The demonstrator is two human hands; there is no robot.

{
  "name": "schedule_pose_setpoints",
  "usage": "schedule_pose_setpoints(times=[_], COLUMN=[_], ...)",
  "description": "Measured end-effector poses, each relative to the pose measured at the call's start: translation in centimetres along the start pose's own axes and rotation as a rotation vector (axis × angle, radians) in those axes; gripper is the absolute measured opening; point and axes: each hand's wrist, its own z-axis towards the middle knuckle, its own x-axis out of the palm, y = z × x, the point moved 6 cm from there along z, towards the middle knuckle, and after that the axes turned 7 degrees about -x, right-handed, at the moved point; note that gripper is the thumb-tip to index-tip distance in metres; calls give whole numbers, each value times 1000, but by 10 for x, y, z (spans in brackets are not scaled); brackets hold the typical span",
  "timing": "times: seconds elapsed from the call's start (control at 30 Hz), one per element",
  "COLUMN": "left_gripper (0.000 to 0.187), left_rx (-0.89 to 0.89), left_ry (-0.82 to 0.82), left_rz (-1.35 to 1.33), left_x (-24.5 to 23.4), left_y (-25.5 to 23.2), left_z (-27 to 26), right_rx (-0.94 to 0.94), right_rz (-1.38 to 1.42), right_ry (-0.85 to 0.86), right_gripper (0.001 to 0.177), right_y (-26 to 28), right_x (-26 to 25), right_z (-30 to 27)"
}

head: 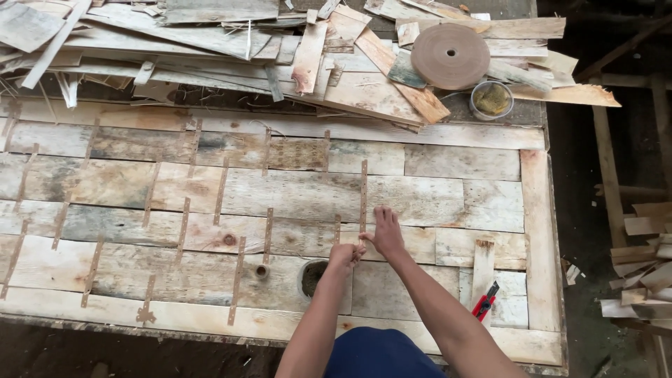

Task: Applying glue to thin wooden strips and placing them into gaps on a wooden panel to repair or finish the surface.

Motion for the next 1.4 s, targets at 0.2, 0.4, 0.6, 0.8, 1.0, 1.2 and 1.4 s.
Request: schedule_pose_setpoints(times=[0.2, 0.4, 0.6, 0.8, 1.0, 1.2, 1.4], left_gripper=[39, 37, 27, 24, 31, 36, 22], left_rx=[22, 57, 321, 590, 609, 452, 746], left_ry=[20, 0, -129, -105, 27, 30, -220], left_rz=[22, -34, 382, 748, 752, 792, 1197], left_x=[10, 7, -2, 8, 22, 10, 15], left_y=[-4, 4, -4, -23, -28, -41, -59], left_z=[-13, -16, -24, -48, -56, -69, -71], right_rx=[8, 25, 75, 34, 74, 101, 147], right_rz=[-43, -77, -50, 25, -102, -124, -51], right_ry=[21, 46, 103, 64, 45, 178, 298], right_gripper=[94, 94, 94, 88, 56, 71, 88], right_y=[6, 10, 16, 14, 6, 4, 10], right_x=[-3, -6, -8, -9, 8, 5, -13], right_z=[-6, -9, -20, -23, -20, -13, -13])
